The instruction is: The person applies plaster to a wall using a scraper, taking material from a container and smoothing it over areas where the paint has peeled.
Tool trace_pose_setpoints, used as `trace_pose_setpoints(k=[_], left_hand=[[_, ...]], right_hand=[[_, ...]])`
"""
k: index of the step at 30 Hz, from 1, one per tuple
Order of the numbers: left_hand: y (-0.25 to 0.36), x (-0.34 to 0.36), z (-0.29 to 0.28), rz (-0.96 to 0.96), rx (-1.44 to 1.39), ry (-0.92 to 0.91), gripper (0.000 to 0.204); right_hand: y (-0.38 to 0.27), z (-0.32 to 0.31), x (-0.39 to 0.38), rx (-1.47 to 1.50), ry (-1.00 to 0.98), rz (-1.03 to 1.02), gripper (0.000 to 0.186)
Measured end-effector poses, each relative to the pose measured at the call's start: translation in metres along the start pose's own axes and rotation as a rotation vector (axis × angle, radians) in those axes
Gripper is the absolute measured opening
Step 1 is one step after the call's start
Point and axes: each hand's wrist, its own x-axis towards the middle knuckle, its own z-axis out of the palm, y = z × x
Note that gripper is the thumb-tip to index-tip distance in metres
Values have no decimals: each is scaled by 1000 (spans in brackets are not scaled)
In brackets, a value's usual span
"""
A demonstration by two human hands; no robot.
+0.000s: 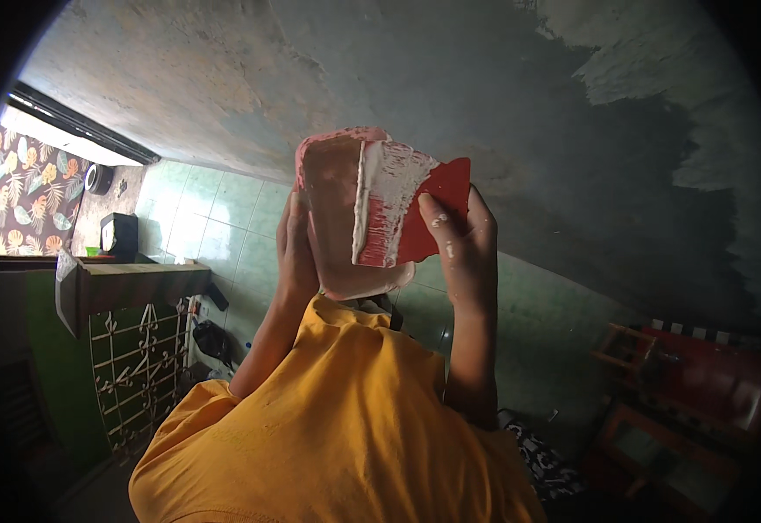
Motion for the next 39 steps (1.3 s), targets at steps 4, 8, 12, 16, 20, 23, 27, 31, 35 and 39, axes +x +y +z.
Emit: trace_pose_setpoints(k=[4, 8, 12, 16, 20, 23, 27, 31, 35, 39], left_hand=[[24, 13, -4, -47, -167, -46, 61], [31, 25, -21, -73, -96, -89, 63], [26, 39, -37, -79, -100, -85, 67], [31, 46, -51, -64, -95, -124, 68], [40, 56, -68, -115, -46, -177, 68], [46, 67, -73, -88, -33, -223, 62], [50, 76, -63, -127, -91, -163, 54], [45, 83, -79, -103, -94, -276, 65], [42, 83, -76, -157, -124, -301, 64], [36, 82, -80, -172, -183, -286, 62]], right_hand=[[24, -3, 12, 175, 31, 89, 22], [35, 6, 18, 247, 76, 94, 26], [36, 20, 26, 317, 172, 96, 29], [47, 30, 36, 386, 319, 90, 32], [47, 37, 49, 492, 391, 80, 35], [43, 32, 66, 545, 426, 11, 43], [-65, 27, 94, 333, 453, -344, 57], [-204, 8, 121, -231, 413, -1147, 44], [-332, 29, 129, -957, 571, -1487, 31], [-334, 32, 166, -1634, 714, -1644, 43]])
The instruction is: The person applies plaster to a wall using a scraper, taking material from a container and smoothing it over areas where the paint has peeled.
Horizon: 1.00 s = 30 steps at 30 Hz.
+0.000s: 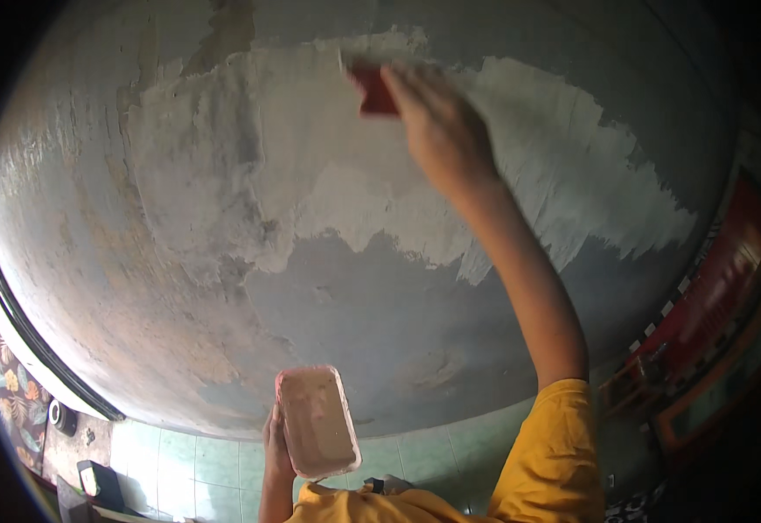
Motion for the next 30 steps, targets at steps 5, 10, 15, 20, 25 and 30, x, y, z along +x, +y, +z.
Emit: trace_pose_setpoints(k=[5, 10, 15, 20, 25, 30], left_hand=[[-6, 3, -10, 11, 8, 15, 61], [-3, 7, -14, -2, -37, 9, 62], [-4, 7, -3, -15, -26, -18, 63], [-12, 3, -21, 15, -3, 74, 61], [0, -2, -19, -1, 3, 113, 59], [-13, 7, -14, 42, 36, 114, 52]], right_hand=[[-71, 29, -108, -18, -233, -13, 51], [-63, 6, -85, 139, -188, 47, 42], [-7, 6, 18, 9, 8, 0, 42], [-81, 34, -86, -89, -222, -43, 50], [-60, 2, -78, 164, -149, 1, 42], [38, -3, -7, -78, -15, 68, 51]])
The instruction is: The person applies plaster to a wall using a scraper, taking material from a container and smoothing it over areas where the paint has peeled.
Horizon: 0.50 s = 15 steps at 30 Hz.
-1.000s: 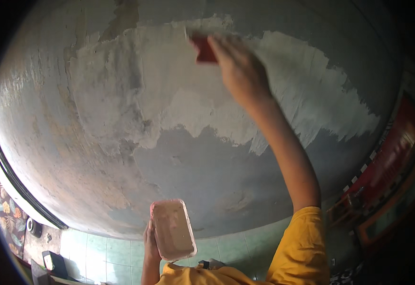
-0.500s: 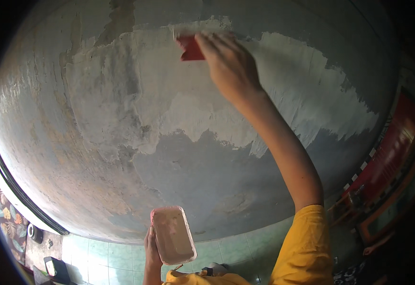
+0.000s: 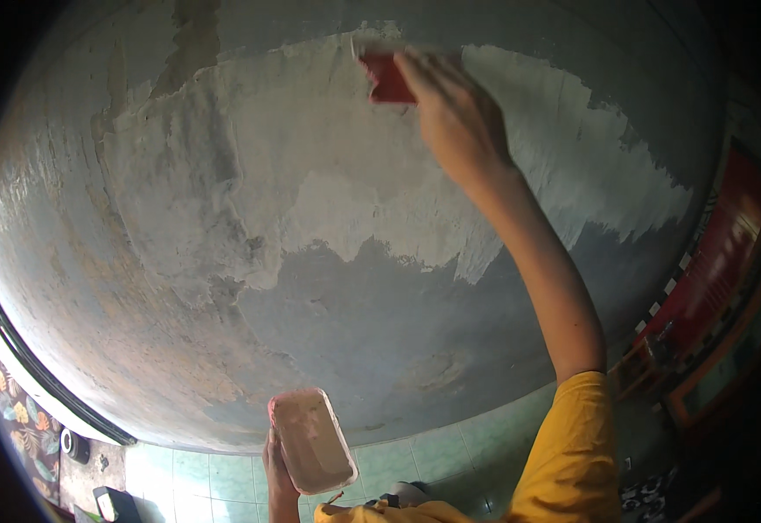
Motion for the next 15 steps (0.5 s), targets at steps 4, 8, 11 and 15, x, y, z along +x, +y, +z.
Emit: trace_pose_setpoints(k=[4, 8, 11, 15], left_hand=[[-5, 9, -10, 4, 8, 47, 51], [0, 6, -6, 35, 53, 5, 51], [11, 5, -4, -16, 25, -14, 54], [9, 9, 9, -57, -7, -114, 57]], right_hand=[[-62, 41, -107, 1, -180, -33, 57], [-101, 8, -155, 137, -311, -32, 56], [-66, -10, -91, 200, -130, -4, 46], [-9, -11, -18, 70, -36, 22, 48]])
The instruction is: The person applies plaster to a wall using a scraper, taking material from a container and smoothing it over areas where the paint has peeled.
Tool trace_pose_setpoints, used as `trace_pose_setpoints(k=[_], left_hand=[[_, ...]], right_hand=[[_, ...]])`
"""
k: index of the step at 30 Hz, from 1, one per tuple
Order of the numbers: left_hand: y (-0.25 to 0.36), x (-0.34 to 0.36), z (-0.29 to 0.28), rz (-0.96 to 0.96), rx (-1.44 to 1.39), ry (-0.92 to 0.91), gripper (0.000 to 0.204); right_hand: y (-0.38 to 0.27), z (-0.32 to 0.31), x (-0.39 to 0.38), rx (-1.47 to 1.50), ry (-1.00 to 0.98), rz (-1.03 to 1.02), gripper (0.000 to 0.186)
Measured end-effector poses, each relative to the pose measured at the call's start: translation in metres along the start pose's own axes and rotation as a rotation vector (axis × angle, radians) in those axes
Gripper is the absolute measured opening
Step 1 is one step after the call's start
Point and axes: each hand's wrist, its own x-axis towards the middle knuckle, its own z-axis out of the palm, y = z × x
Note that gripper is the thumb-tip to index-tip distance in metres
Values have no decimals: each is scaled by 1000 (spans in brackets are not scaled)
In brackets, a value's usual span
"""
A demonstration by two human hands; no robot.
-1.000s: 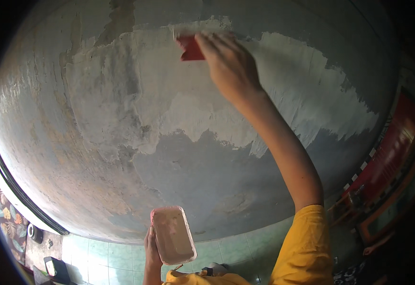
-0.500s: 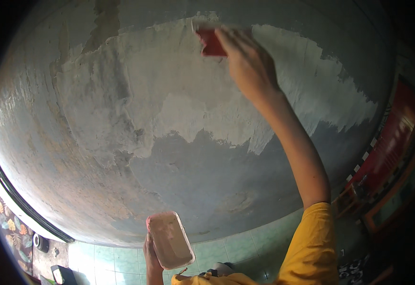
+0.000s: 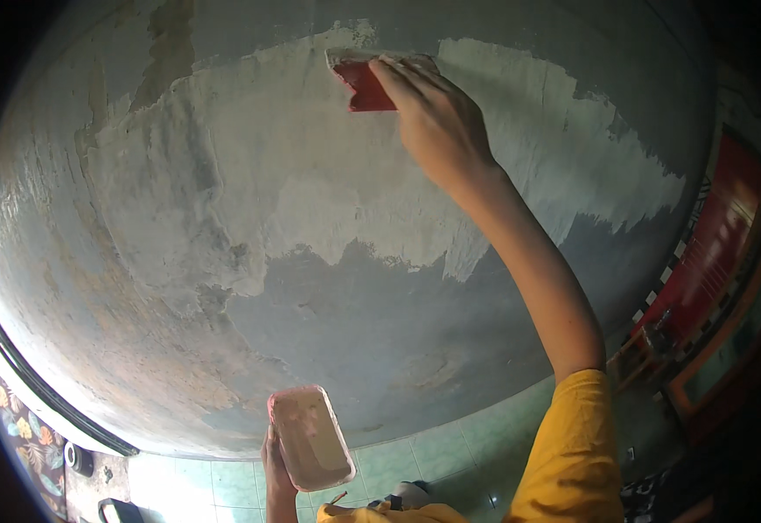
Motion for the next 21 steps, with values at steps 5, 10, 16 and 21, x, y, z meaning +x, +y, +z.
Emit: trace_pose_setpoints(k=[5, 10, 16, 21], left_hand=[[-6, -1, -18, 43, 20, 82, 56], [-1, -5, -6, -6, -21, 49, 56], [-9, -1, 1, -7, 19, 36, 56], [-13, -2, -3, 11, 5, 117, 50]], right_hand=[[-60, 38, -91, -34, -175, -103, 54], [-59, 4, -117, 179, -309, -49, 43], [44, -4, 6, 95, 68, 18, 46], [-9, 50, -82, -48, -74, -98, 39]])
